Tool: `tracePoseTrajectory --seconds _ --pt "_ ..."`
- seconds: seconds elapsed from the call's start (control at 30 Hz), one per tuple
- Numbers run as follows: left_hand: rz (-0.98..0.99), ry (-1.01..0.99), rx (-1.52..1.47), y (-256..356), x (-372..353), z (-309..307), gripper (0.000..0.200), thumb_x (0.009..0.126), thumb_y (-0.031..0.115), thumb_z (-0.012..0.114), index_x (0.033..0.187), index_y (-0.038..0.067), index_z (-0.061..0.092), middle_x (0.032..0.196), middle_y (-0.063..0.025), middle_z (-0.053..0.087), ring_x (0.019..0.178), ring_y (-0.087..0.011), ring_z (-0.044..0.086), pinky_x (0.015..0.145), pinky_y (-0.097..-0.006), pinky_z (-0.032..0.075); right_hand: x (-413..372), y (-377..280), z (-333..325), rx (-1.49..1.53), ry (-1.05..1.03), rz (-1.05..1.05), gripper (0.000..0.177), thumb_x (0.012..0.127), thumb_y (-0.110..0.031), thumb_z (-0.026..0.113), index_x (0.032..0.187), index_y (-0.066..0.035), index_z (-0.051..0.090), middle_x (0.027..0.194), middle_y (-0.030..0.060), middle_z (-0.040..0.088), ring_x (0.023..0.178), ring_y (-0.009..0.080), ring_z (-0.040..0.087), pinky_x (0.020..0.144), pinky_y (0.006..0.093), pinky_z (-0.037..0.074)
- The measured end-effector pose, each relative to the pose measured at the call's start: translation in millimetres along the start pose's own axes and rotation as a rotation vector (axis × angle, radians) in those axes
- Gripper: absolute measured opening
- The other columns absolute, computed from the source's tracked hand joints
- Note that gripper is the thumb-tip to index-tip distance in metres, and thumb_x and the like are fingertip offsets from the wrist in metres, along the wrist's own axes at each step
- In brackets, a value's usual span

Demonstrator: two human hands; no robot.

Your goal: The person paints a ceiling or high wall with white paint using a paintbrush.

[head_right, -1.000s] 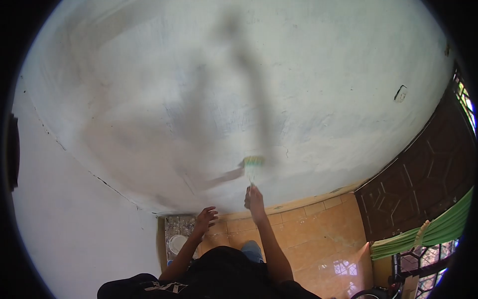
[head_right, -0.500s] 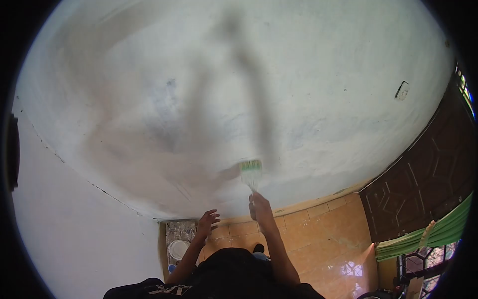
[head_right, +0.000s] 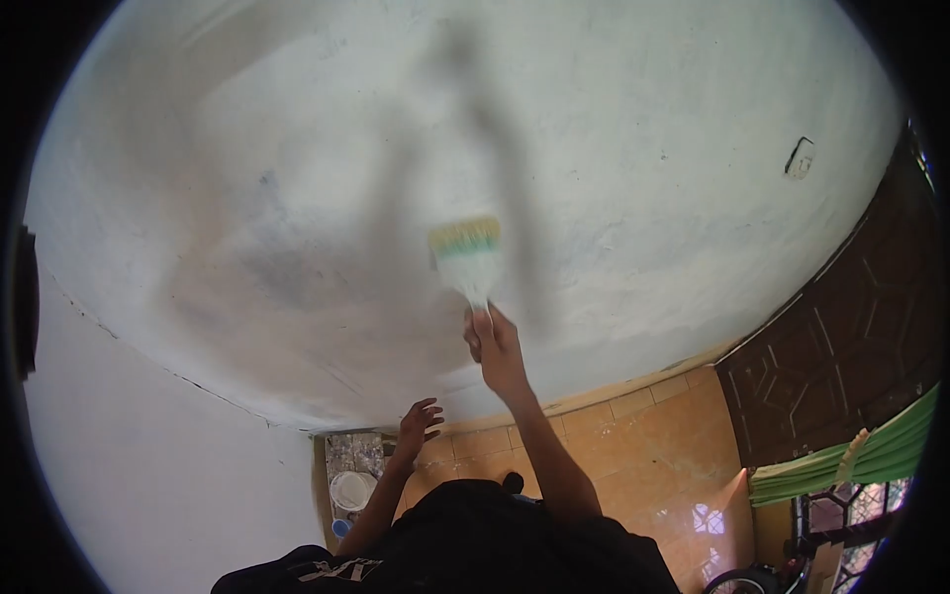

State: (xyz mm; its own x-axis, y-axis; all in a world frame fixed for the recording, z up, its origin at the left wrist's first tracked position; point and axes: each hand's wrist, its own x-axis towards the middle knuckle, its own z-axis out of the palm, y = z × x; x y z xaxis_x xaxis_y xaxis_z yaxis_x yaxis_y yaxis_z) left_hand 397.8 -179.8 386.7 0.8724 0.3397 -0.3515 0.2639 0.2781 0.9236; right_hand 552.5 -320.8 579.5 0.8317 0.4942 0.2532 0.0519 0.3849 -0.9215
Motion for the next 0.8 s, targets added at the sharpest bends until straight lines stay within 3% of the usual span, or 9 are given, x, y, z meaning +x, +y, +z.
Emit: tracePoseTrajectory --seconds 0.13,0.2,0.37,0.6,0.8 --pt "-0.019 0.030 -0.002 -1 -1 0 0.036 0.098 0.029 0.053 0.131 0.014 0.051 0.119 -0.0042 0.059 0.105 -0.0165 0.058 0.087 -0.0339 0.046 -54 102 -37 0.143 0.093 0.204 0.037 0.102 -0.042 0.042 0.083 -0.011 0.046 0.059 -0.0077 0.031 0.046 0.0020 0.026 0.042 0.0208 0.021" --pt "-0.026 0.035 -0.003 -4 -2 0 0.036 0.098 0.029 0.053 0.131 0.015 0.051 0.118 -0.0041 0.060 0.105 -0.0166 0.058 0.088 -0.0345 0.046 -84 131 -47 0.072 0.187 0.377 0.037 0.102 -0.044 0.041 0.084 -0.011 0.046 0.058 -0.0075 0.031 0.046 0.0029 0.028 0.041 0.0205 0.023" --pt "-0.017 0.048 0.003 -8 -2 -2 0.035 0.098 0.029 0.053 0.130 0.016 0.051 0.117 -0.0038 0.060 0.104 -0.0163 0.059 0.088 -0.0360 0.046 -132 181 -77 -0.110 0.176 0.688 0.037 0.102 -0.044 0.040 0.085 -0.012 0.047 0.058 -0.0064 0.033 0.046 0.0049 0.032 0.043 0.0215 0.027" --pt "-0.009 0.042 -0.008 -4 -6 9 0.034 0.098 0.028 0.052 0.130 0.015 0.052 0.116 -0.0035 0.060 0.103 -0.0161 0.059 0.086 -0.0337 0.046 -127 169 -73 -0.016 0.100 0.776 0.035 0.103 -0.041 0.039 0.089 -0.010 0.048 0.057 -0.0050 0.034 0.047 0.0064 0.033 0.044 0.0231 0.028" --pt "-0.009 0.046 -0.019 -6 -6 11 0.035 0.098 0.029 0.053 0.130 0.015 0.052 0.116 -0.0048 0.060 0.105 -0.0170 0.058 0.087 -0.0338 0.046 -79 42 -44 0.030 -0.005 0.617 0.033 0.102 -0.039 0.042 0.092 -0.009 0.050 0.057 -0.0056 0.033 0.047 0.0051 0.029 0.044 0.0217 0.026"
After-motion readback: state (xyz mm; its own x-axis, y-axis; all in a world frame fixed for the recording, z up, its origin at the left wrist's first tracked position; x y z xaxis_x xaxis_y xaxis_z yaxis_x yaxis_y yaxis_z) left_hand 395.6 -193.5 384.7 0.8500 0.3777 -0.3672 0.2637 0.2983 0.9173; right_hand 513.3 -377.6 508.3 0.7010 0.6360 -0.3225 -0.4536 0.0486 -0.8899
